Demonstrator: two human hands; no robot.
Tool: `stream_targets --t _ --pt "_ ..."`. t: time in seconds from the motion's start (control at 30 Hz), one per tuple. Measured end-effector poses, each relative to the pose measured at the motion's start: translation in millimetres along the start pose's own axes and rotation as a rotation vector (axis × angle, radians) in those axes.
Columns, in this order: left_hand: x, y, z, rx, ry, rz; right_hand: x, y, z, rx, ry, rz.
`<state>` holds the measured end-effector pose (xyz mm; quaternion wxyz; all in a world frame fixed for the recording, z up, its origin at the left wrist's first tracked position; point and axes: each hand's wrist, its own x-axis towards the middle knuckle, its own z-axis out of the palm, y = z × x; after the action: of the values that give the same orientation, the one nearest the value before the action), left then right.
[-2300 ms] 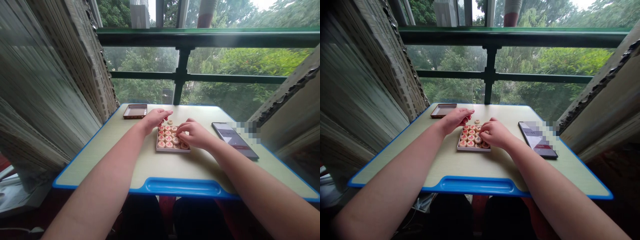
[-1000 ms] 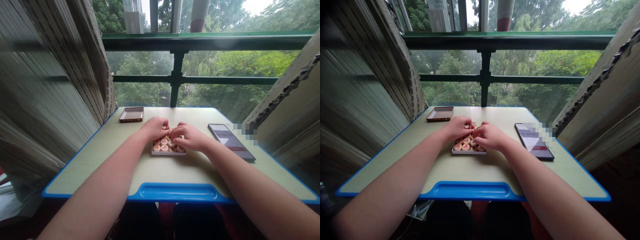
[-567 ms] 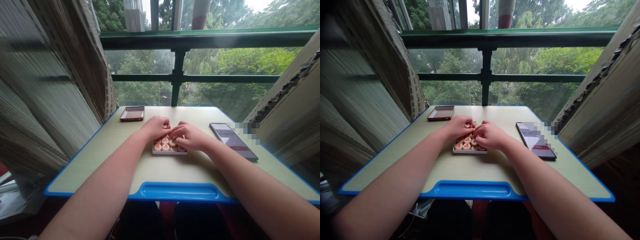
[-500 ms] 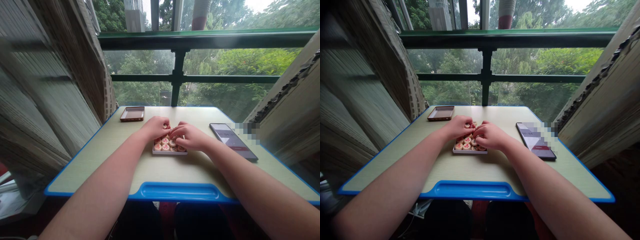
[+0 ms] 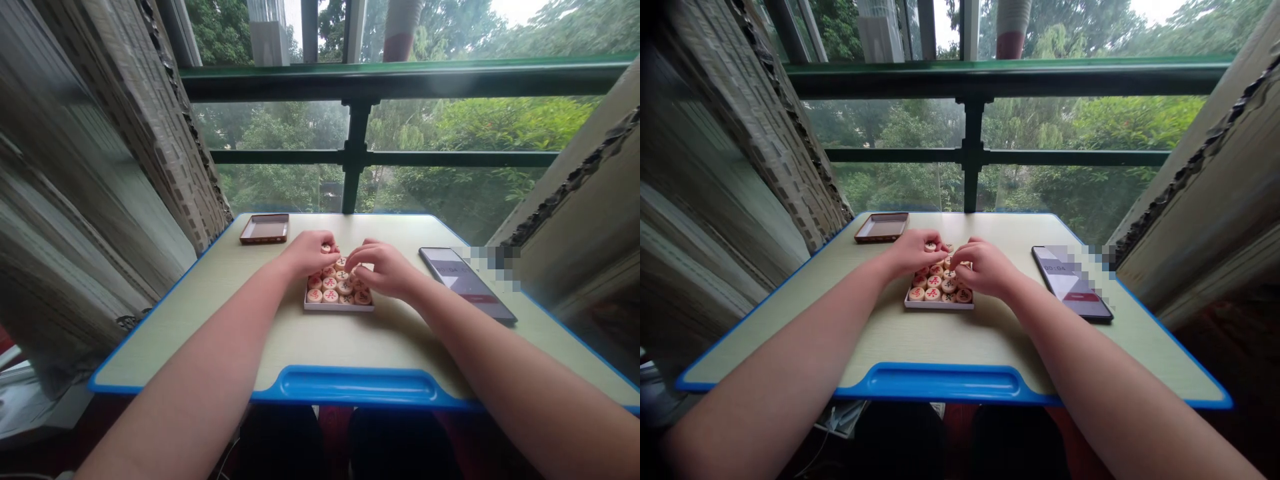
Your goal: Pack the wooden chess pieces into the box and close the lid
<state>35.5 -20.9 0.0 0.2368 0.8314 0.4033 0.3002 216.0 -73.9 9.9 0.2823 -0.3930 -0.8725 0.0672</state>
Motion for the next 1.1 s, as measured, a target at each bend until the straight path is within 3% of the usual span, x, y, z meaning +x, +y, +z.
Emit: stream_targets --t 0.17,0.3,0.4,0.53,0.67,1.1 --pt "-0.2 -1.3 -0.8 -0.125 0.031 -0.047 -0.7 14.2 2.6 -0.077 0.083 0.093" --pt "0.7 2.1 -3.1 -0.013 0.068 -0.085 -1.2 16.6 5.9 -0.103 0.069 0.019" --pt "1.6 8.7 -6.7 -0.044 0.111 -0.161 -1.5 14.8 6.0 -0.122 0.137 0.005" --pt "-0.1 14.5 -8.5 -0.247 0.007 -0.218 -1.6 13.9 4.9 -0.127 0.225 0.014" --pt "-2.9 12.3 -7.3 -0.367 -0.109 -0.179 -1.6 13.4 5.7 -0.084 0.271 0.023" --pt "-2.7 9.0 -9.6 -0.496 -0.08 -0.187 -0.7 6.1 9.0 0.141 0.249 0.121"
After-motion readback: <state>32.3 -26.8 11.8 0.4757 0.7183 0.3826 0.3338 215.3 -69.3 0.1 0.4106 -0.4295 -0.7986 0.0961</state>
